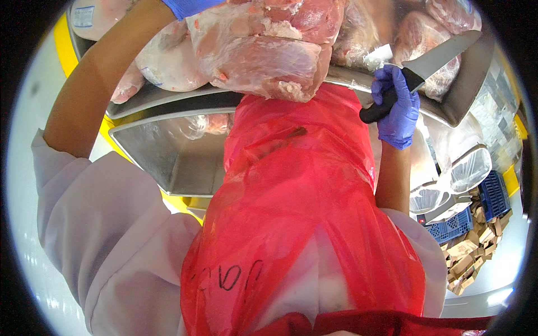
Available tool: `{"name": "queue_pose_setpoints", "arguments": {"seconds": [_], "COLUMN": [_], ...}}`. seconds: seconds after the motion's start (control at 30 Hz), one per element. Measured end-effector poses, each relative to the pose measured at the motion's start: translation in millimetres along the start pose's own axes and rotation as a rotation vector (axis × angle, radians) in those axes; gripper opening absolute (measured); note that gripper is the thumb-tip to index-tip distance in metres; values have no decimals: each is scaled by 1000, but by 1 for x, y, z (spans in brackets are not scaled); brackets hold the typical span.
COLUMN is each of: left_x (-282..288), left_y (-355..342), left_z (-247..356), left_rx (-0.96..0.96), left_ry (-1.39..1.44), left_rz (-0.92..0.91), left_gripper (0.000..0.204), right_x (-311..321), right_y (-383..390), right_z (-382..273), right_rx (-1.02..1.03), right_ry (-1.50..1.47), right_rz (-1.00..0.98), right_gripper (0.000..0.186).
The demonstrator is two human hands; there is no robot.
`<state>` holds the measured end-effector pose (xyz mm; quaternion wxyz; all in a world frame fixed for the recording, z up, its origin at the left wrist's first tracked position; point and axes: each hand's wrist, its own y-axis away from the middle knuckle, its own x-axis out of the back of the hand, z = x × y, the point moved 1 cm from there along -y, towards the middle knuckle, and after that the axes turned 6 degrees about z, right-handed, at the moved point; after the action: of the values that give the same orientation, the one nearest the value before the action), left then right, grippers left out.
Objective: The person cuts a large piece of raw meat into smaller portions using a knife on a metal tray. They then place the cut pieces into plastic bags and arrange them in metal trays.
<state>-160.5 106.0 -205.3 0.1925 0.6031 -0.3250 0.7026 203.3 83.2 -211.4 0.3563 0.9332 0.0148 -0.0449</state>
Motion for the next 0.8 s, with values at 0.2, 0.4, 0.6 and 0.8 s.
{"name": "queue_pose_setpoints", "arguments": {"seconds": [0.2, 0.4, 0.6, 0.8], "left_x": [20, 18, 55, 54], "left_y": [3, 10, -37, -37], "left_z": [16, 90, 189, 203], "left_rx": [447, 1288, 1118, 1285], "left_ry": [135, 950, 1199, 871], "left_rz": [217, 558, 315, 506], "left_gripper": [9, 16, 36, 38], "right_x": [-20, -49, -93, -118], "right_y": [4, 3, 17, 40], "right_z": [-21, -33, -23, -6], "right_rx": [4, -36, 92, 63], "right_ry": [-1, -40, 76, 202], "right_rz": [-94, -208, -140, -310], "right_gripper": [21, 30, 42, 41]}}
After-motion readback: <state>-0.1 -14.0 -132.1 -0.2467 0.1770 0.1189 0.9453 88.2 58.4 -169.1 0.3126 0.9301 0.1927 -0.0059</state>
